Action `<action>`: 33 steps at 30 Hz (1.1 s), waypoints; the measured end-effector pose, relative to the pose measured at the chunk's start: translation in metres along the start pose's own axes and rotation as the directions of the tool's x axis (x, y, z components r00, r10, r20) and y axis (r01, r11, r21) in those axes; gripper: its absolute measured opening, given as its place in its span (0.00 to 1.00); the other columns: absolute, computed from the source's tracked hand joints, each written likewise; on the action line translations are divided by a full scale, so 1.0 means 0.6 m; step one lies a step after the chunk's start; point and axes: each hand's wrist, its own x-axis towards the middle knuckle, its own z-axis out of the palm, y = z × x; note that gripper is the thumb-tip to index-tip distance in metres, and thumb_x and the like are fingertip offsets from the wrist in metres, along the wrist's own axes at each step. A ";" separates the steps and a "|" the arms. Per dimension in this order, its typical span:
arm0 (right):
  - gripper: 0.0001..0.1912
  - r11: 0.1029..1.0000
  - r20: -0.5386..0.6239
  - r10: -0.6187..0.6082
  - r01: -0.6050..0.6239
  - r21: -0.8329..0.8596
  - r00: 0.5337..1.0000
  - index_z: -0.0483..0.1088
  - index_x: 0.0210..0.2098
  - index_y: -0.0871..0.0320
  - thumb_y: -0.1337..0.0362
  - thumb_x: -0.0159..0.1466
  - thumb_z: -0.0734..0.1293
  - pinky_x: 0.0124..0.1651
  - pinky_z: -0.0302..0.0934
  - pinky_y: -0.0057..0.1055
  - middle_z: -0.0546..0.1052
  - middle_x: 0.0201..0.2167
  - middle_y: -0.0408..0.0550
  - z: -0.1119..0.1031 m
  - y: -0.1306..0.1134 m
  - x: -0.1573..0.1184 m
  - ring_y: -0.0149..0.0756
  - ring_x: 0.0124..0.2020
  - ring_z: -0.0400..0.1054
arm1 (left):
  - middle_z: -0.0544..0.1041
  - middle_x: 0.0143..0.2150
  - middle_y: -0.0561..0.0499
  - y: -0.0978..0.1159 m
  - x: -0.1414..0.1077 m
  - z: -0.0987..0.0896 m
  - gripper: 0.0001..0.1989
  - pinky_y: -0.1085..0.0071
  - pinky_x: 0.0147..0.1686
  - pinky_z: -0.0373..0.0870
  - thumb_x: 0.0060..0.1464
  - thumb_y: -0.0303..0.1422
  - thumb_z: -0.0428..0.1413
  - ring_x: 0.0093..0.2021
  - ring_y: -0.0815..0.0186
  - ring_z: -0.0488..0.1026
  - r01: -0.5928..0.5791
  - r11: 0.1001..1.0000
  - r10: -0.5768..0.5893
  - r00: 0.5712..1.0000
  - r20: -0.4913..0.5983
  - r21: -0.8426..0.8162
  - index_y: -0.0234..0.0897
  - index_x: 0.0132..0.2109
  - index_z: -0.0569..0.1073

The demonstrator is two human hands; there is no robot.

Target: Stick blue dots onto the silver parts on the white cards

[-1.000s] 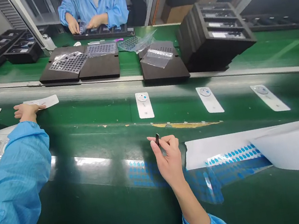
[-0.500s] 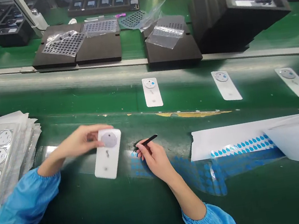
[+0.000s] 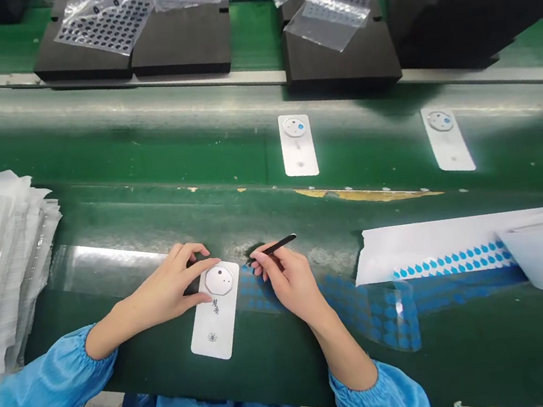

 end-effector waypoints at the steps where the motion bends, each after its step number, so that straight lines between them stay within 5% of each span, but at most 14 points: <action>1: 0.18 1.000 -0.021 0.000 0.000 0.022 1.000 0.77 0.40 0.58 0.49 0.73 0.68 0.30 0.69 0.30 0.79 0.27 0.48 0.001 -0.003 -0.002 0.34 0.25 0.72 | 0.67 0.61 0.39 0.001 -0.001 0.001 0.32 0.52 0.54 0.75 0.56 0.33 0.70 0.56 0.51 0.67 -0.006 1.000 0.006 1.000 -0.005 0.019 0.39 0.64 0.68; 5: 0.17 0.988 -0.051 0.048 -0.040 0.148 0.998 0.76 0.39 0.58 0.50 0.72 0.69 0.30 0.69 0.31 0.79 0.25 0.47 0.015 -0.025 -0.010 0.34 0.24 0.71 | 0.69 0.60 0.39 0.005 -0.007 0.006 0.29 0.51 0.54 0.74 0.58 0.33 0.68 0.56 0.51 0.67 -0.006 0.998 0.007 1.000 -0.021 0.070 0.37 0.63 0.69; 13: 0.22 0.946 0.092 0.242 -0.256 0.200 0.966 0.76 0.39 0.61 0.45 0.69 0.71 0.24 0.70 0.31 0.81 0.27 0.51 0.054 -0.035 -0.006 0.34 0.20 0.72 | 0.70 0.61 0.38 0.008 -0.007 0.010 0.28 0.48 0.53 0.67 0.61 0.37 0.66 0.58 0.47 0.65 0.044 0.992 -0.042 0.999 -0.018 0.120 0.40 0.65 0.69; 33: 0.21 0.954 0.094 0.232 -0.245 0.173 0.968 0.76 0.38 0.58 0.44 0.67 0.73 0.22 0.70 0.28 0.81 0.26 0.48 0.046 -0.036 0.001 0.32 0.18 0.72 | 0.69 0.62 0.39 0.006 -0.005 0.011 0.27 0.52 0.52 0.65 0.64 0.37 0.64 0.58 0.47 0.64 0.026 0.988 -0.022 0.999 -0.027 0.153 0.41 0.66 0.67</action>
